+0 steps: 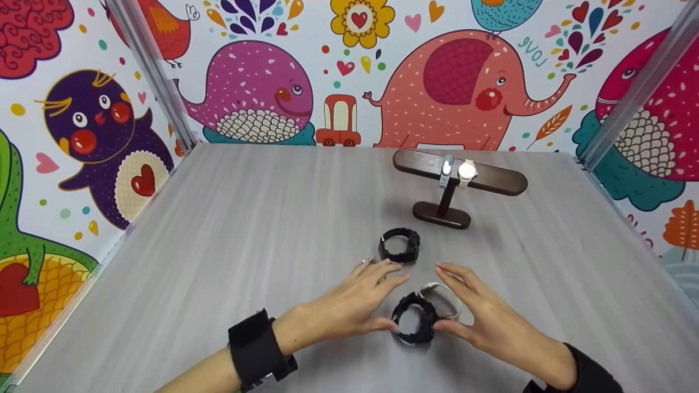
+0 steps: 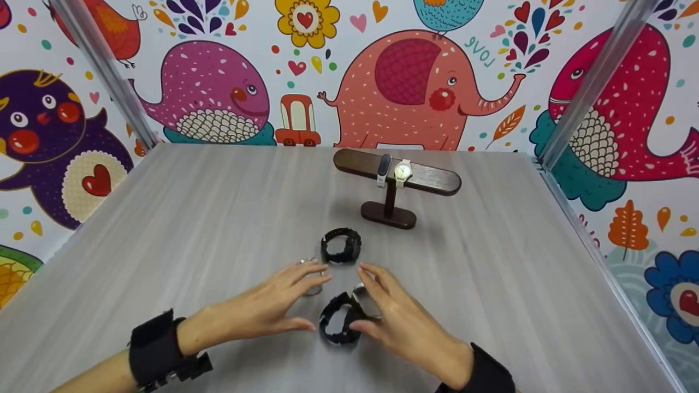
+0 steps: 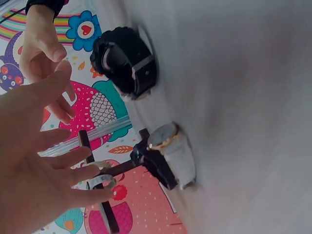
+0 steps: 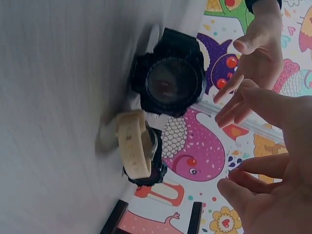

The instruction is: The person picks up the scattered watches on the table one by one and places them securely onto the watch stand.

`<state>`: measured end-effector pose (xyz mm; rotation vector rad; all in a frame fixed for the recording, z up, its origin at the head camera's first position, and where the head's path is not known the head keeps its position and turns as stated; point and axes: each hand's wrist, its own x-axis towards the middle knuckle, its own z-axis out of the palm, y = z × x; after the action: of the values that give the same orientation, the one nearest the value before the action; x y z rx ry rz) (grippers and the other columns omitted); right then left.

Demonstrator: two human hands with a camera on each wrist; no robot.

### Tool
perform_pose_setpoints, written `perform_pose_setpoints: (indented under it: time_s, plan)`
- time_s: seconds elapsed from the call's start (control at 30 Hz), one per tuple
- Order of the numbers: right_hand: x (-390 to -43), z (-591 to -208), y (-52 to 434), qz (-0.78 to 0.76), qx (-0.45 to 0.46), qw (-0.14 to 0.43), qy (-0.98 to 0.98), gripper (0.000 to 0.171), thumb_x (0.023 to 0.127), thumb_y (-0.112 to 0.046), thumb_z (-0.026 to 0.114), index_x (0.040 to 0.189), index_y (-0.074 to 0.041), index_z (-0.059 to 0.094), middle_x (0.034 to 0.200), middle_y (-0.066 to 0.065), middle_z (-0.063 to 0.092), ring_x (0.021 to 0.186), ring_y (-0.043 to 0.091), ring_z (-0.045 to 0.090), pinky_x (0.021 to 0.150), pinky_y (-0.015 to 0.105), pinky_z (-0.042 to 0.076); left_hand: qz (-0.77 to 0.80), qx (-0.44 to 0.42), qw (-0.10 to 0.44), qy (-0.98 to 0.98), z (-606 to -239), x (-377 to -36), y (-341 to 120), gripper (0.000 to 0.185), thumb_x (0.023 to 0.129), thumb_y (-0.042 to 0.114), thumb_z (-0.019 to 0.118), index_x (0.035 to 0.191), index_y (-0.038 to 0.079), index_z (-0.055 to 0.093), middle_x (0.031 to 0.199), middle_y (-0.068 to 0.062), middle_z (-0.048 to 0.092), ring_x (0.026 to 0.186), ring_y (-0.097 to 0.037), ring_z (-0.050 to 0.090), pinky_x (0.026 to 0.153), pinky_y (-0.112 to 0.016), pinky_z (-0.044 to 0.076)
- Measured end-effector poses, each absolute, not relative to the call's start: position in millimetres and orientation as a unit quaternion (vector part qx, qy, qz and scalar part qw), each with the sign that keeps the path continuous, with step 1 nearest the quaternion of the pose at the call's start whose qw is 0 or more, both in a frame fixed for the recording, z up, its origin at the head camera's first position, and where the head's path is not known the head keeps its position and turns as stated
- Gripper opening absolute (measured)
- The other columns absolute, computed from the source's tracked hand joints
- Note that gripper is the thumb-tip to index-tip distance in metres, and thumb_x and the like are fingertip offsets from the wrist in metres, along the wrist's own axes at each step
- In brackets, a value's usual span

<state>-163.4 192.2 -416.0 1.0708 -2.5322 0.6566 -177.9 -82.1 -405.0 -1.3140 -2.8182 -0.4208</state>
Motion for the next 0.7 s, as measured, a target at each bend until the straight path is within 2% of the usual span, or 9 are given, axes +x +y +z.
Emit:
perform_pose_setpoints:
  time_s: [0.1,0.13,0.33,0.5,0.7]
  plan:
    - [-159,-420,189,0.21,0.377,0.139,-0.891,0.085,0.077,-0.029,0.086,0.147,-0.001,0.047,0.143,0.01,0.052,0.124,0.028,0.059,0.095,0.033,0.057,-0.114,-0.437,0.024,-0.892,-414,-174,-80,0.082,0.088,0.05,0.069,0.151,0.007,0.04,0.156,-0.014,0.041,0.146,-0.027,0.04,0.122,-0.049,0.033]
    - [-158,-422,188,0.203,0.379,0.134,-0.893,0.084,0.077,-0.029,0.086,0.146,0.0,0.048,0.142,0.011,0.052,0.124,0.028,0.06,0.094,0.035,0.058,-0.111,-0.444,0.033,-0.888,-418,-173,-79,0.082,0.087,0.05,0.069,0.15,0.006,0.041,0.154,-0.015,0.043,0.144,-0.027,0.043,0.121,-0.047,0.035]
    - [-154,-437,182,0.164,0.387,0.135,-0.897,0.079,0.074,-0.029,0.088,0.137,0.005,0.056,0.138,0.015,0.055,0.121,0.028,0.061,0.094,0.039,0.058,-0.117,-0.454,0.052,-0.882,-437,-172,-70,0.084,0.085,0.045,0.075,0.148,0.001,0.042,0.147,-0.017,0.05,0.135,-0.026,0.053,0.116,-0.036,0.043]
    - [-154,-447,179,0.166,0.381,0.142,-0.898,0.074,0.073,-0.029,0.088,0.131,0.006,0.06,0.133,0.014,0.057,0.118,0.028,0.064,0.093,0.041,0.058,-0.137,-0.43,0.009,-0.892,-444,-172,-64,0.083,0.087,0.041,0.074,0.151,0.001,0.038,0.149,-0.015,0.047,0.133,-0.024,0.055,0.111,-0.029,0.047]
    - [-156,-456,178,0.182,0.383,0.157,-0.892,0.072,0.072,-0.026,0.088,0.13,0.006,0.06,0.127,0.012,0.06,0.11,0.028,0.066,0.089,0.041,0.06,-0.15,-0.426,-0.017,-0.892,-447,-173,-59,0.077,0.09,0.034,0.074,0.151,0.001,0.04,0.148,-0.011,0.046,0.134,-0.018,0.054,0.112,-0.022,0.044]
